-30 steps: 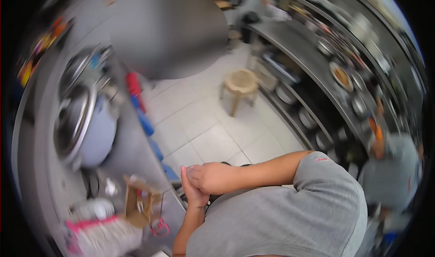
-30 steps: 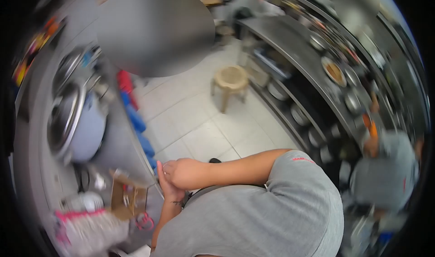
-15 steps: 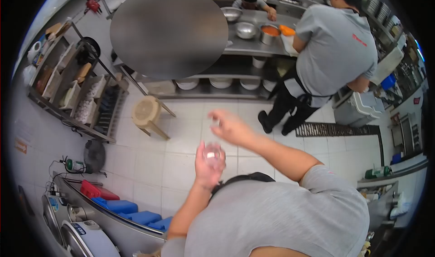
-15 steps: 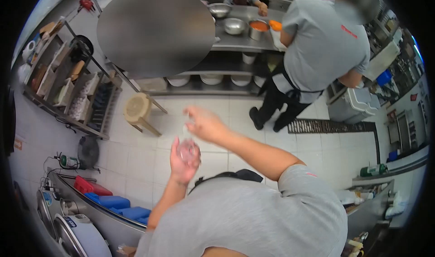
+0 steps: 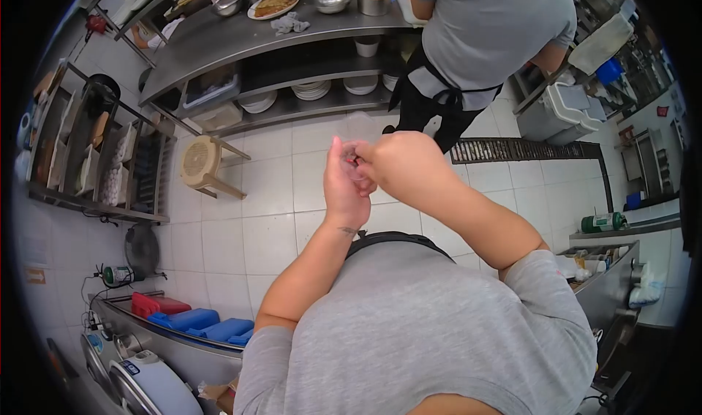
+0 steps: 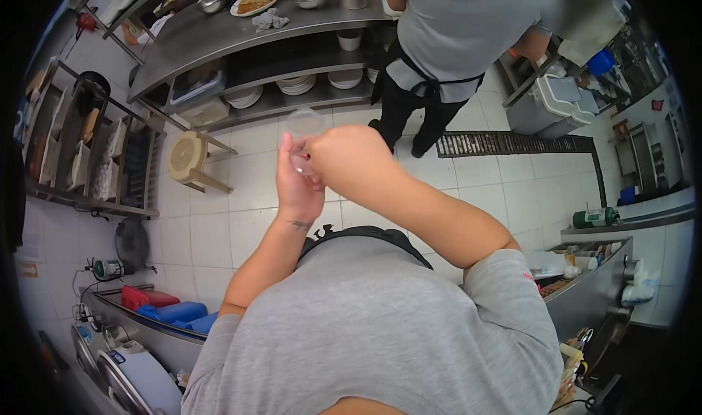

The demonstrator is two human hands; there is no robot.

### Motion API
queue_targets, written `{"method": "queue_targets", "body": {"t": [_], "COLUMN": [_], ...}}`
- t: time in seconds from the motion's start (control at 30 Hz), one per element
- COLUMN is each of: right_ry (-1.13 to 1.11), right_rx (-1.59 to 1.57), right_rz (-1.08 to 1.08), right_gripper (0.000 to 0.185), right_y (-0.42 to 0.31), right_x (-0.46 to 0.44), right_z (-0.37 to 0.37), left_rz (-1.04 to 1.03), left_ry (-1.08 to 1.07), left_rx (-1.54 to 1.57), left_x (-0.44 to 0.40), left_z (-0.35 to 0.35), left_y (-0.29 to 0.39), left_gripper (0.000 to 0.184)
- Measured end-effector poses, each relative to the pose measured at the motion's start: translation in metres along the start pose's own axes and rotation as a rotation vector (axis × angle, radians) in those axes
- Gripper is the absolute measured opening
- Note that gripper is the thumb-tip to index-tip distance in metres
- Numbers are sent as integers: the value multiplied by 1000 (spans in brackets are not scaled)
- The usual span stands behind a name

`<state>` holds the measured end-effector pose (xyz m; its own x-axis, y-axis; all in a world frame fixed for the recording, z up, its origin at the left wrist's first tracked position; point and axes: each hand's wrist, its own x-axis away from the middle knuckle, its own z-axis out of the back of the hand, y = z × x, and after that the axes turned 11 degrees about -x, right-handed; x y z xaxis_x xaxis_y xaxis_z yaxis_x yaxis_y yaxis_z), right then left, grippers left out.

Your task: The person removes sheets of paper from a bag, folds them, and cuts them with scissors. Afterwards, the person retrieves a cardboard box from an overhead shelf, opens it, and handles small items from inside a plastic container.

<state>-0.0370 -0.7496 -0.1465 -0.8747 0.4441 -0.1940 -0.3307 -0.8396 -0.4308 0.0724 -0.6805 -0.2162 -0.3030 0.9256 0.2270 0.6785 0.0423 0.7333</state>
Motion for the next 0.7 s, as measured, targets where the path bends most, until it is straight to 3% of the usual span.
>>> {"method": "queue_targets", "body": {"t": [0.13,0.23,0.4,0.7], "right_ry": [-213,-305,-608,-610], "right_rx": [101,125,117,148], "right_rz": [-49,82,20,29], "right_gripper": [5,7,8,8], "right_y": [-15,-24,-41,-62], "right_x": [-10,-19,-37,-58], "right_z": [-3,-5,-11,-29], "left_rz": [-16,16,97,96], "left_ry": [209,317,143,305], "left_rx": [-33,-52,-83,-79], "left_x": [-1,14,25,28], "left_z": [-13,-18,24,37], "left_y": [-16,-5,0,13], "left_gripper": [45,42,37,34]}}
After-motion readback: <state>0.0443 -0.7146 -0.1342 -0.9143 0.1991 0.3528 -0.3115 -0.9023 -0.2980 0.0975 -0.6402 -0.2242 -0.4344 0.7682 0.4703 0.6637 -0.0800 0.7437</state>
